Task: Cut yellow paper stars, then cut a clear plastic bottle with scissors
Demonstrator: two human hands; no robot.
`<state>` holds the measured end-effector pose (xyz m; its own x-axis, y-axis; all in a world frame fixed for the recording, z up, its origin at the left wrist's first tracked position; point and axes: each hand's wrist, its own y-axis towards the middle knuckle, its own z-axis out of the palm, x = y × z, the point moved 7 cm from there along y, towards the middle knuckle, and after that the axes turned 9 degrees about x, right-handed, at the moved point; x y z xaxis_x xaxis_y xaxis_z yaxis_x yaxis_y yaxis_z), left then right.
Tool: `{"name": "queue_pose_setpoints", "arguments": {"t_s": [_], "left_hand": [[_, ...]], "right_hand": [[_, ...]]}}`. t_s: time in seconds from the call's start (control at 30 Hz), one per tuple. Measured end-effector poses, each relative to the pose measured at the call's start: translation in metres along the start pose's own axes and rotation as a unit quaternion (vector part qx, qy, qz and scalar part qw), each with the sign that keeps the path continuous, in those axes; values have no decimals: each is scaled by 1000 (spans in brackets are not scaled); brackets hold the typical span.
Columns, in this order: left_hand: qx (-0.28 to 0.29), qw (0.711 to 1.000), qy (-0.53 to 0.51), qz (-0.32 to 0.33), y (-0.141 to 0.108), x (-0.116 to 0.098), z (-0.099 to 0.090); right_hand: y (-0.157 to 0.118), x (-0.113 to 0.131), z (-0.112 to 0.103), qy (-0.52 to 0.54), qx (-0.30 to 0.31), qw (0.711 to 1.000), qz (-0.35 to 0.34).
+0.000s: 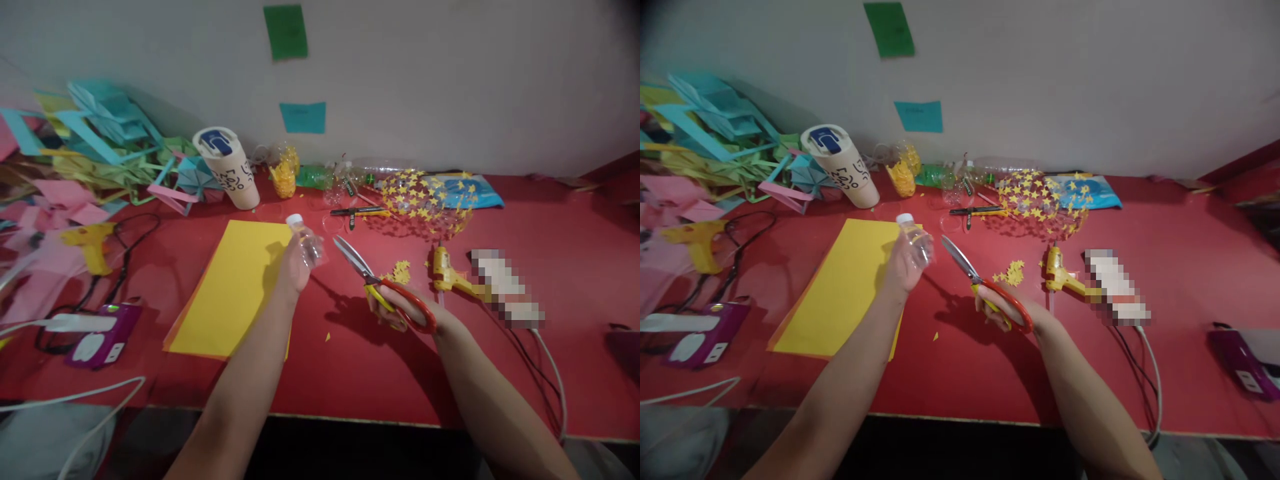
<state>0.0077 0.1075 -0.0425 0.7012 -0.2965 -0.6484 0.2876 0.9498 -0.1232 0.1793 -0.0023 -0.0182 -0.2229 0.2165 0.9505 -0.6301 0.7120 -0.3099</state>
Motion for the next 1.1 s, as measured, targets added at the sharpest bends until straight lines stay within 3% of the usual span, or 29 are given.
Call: {"name": "queue_pose_setpoints", "arguments": {"t_s": [0.1, 0.23, 0.43, 0.63, 0.83, 1.1], "left_hand": [[-30, 998, -40, 30, 0, -13, -2], [-39, 998, -51, 11, 1, -9, -1], [-70, 997, -10, 10, 4, 1, -8], [-21, 999, 14, 28, 6, -1, -6], [-16, 1000, 10, 22, 5, 1, -7], [-9, 999, 25, 25, 3, 2, -1]], "right_hand": [[-5, 1, -3, -39, -3, 998, 47], [-6, 1, 2, -102, 13, 987, 122], [-2, 8, 6, -122, -16, 986, 113], [-2, 5, 5, -116, -19, 987, 112], [-3, 6, 2, -109, -48, 987, 110], [-1, 8, 10, -57, -43, 990, 119]]}}
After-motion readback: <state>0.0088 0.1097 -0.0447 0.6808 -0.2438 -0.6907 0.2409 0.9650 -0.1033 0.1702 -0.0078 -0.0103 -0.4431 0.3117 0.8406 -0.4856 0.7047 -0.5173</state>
